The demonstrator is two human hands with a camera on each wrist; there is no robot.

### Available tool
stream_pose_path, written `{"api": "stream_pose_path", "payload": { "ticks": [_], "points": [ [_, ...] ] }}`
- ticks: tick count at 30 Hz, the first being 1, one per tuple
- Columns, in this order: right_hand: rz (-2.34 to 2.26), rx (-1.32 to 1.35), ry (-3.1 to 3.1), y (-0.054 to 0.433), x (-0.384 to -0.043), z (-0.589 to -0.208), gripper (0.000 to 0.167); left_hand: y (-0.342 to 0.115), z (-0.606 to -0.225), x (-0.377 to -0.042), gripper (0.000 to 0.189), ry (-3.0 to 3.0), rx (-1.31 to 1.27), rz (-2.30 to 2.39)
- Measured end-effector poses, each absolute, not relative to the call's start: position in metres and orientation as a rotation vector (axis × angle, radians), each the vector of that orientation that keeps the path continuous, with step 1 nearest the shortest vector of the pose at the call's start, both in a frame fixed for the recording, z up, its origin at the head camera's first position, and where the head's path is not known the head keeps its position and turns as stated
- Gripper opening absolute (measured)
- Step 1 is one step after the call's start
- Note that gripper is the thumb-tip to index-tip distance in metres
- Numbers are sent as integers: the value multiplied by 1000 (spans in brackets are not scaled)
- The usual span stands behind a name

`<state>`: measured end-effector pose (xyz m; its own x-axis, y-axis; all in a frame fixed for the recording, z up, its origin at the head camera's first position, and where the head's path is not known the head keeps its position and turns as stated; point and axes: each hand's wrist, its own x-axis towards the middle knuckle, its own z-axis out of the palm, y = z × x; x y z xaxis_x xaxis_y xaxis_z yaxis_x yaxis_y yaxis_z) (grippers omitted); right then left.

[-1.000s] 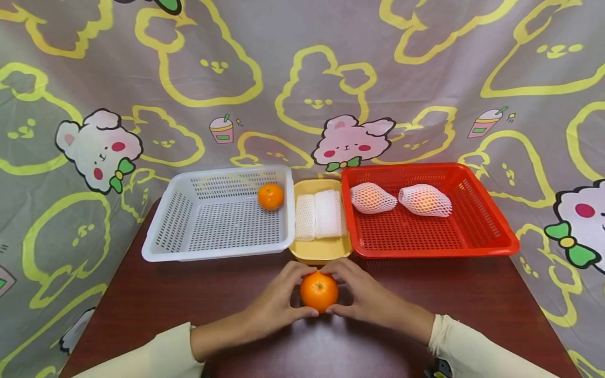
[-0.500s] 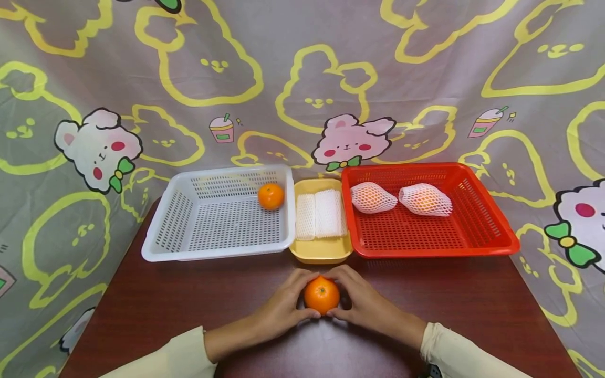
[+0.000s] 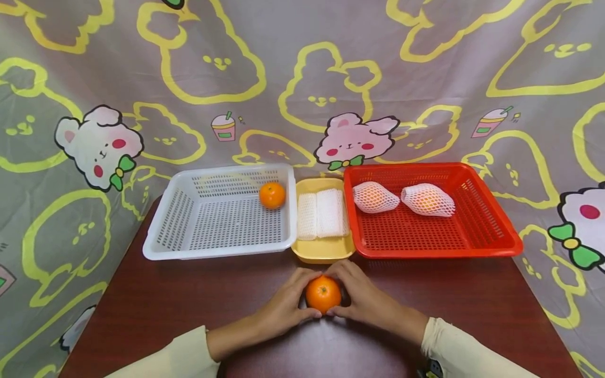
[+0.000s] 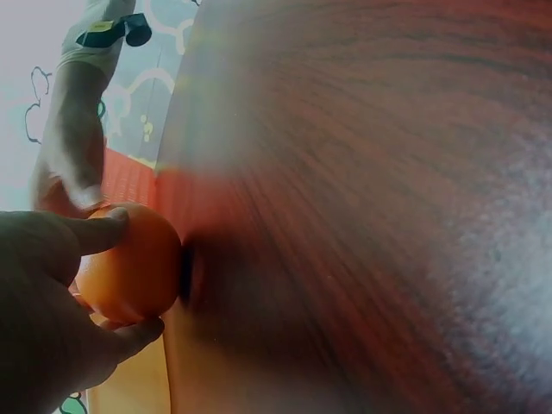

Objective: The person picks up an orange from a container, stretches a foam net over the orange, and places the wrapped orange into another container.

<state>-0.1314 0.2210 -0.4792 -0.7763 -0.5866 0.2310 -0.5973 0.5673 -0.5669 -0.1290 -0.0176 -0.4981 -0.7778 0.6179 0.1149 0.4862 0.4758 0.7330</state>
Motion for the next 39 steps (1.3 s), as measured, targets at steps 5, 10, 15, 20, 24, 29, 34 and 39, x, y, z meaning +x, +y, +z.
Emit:
{"api": "stream_pose_path", "payload": {
  "ticks": [5, 10, 15, 20, 24, 29, 34, 39],
  "points": [
    [977, 970, -2831, 209, -148, -453, 41, -18, -499, -129, 78, 2557, 972, 1189],
    [963, 832, -2909, 186, -185, -422, 29, -17, -498, -129, 77, 2574, 961, 1198],
    [953, 670, -3161, 159, -239, -404, 31, -18, -497, -129, 78, 2597, 940, 1180],
    [792, 507, -3377, 144, -282, -408, 44, -17, -496, -129, 77, 2594, 934, 1157],
    [1042, 193, -3457, 140, -301, -416, 36, -16, -495, -128, 78, 2574, 939, 1166],
    [1287, -125, -3466, 136, -314, -427, 37, -13, -497, -129, 78, 2566, 950, 1160],
    [1286, -106, -3407, 131, -316, -429, 17, -12, -497, -130, 79, 2572, 943, 1147],
    [1215, -79, -3398, 131, -319, -431, 9, -11, -496, -132, 78, 2583, 946, 1127]
  ]
}}
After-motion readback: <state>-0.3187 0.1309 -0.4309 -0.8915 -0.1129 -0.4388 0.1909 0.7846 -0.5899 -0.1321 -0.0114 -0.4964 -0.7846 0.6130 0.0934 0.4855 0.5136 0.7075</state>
